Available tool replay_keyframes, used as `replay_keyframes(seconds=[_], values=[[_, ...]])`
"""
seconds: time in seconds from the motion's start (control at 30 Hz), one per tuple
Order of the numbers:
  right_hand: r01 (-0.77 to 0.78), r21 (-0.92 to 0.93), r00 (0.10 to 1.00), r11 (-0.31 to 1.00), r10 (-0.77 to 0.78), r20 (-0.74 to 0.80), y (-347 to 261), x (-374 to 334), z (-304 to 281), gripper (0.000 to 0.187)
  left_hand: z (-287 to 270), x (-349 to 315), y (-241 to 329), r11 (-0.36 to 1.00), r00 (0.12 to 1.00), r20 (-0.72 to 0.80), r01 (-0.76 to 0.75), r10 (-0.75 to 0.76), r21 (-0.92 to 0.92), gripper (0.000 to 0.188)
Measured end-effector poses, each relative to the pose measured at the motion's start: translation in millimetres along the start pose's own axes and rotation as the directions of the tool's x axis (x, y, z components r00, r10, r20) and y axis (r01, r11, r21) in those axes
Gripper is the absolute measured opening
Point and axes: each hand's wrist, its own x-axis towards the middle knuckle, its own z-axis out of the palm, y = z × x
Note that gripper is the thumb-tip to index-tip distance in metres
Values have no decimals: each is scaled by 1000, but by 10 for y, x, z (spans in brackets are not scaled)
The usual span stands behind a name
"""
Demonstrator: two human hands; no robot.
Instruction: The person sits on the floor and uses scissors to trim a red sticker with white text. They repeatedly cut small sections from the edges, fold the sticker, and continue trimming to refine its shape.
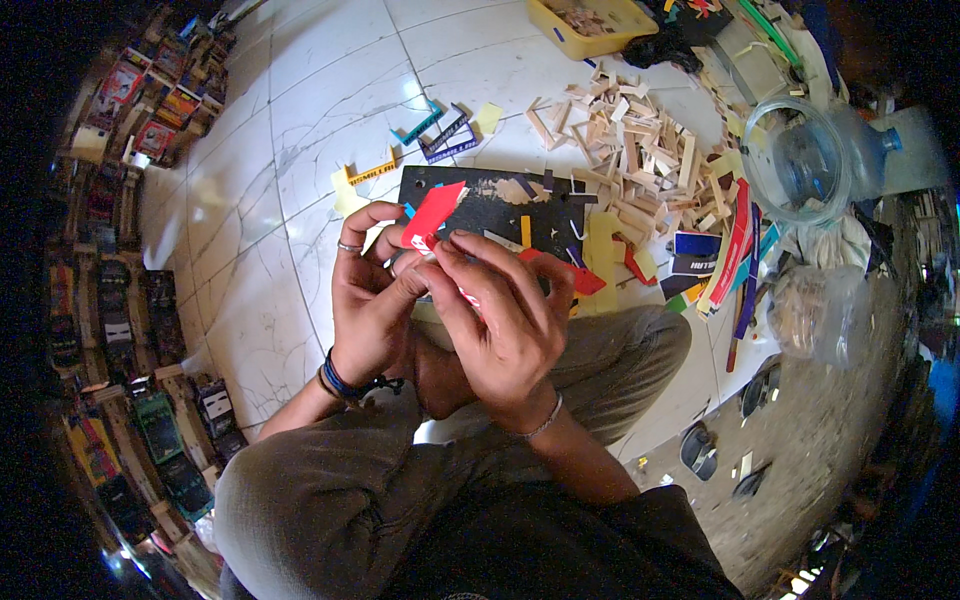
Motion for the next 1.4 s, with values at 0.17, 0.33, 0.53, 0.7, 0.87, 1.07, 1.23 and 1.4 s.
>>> replay_keyframes(seconds=[0.17, 0.33, 0.53, 0.7, 0.87, 1.07, 1.23, 1.4], values=[[-67, 42, 998, 997, 67, 2, -36, 52, -60, 32, 7, 22, -20, 998, 1000, 0, 29, -29, -47, 56], [-192, 91, 980, 977, 186, 72, -82, 111, -107, 32, 18, 23, -14, 998, 1000, 4, 29, -29, -54, 56], [-213, 196, 972, 957, 187, 143, -27, 198, -135, 28, 28, 27, 26, 1000, 999, 29, 22, -21, -17, 55], [-261, 260, 961, 930, 223, 166, -2, 202, -157, 23, 52, 26, 36, 999, 999, 22, 32, -32, -6, 53], [-259, 276, 962, 926, 222, 157, 5, 203, -146, 20, 60, 13, 38, 999, 999, 14, 33, -33, -2, 52], [-268, 250, 955, 930, 223, 196, -24, 206, -208, 18, 39, 17, 32, 1000, 999, 53, 12, -13, 23, 52], [-284, 269, 951, 920, 235, 201, -35, 211, -216, 18, 51, 5, 38, 999, 999, 34, 37, -37, 13, 53], [-254, 231, 957, 939, 209, 200, -52, 209, -244, 19, 48, 10, 44, 999, 998, 51, 33, -33, 7, 52]])
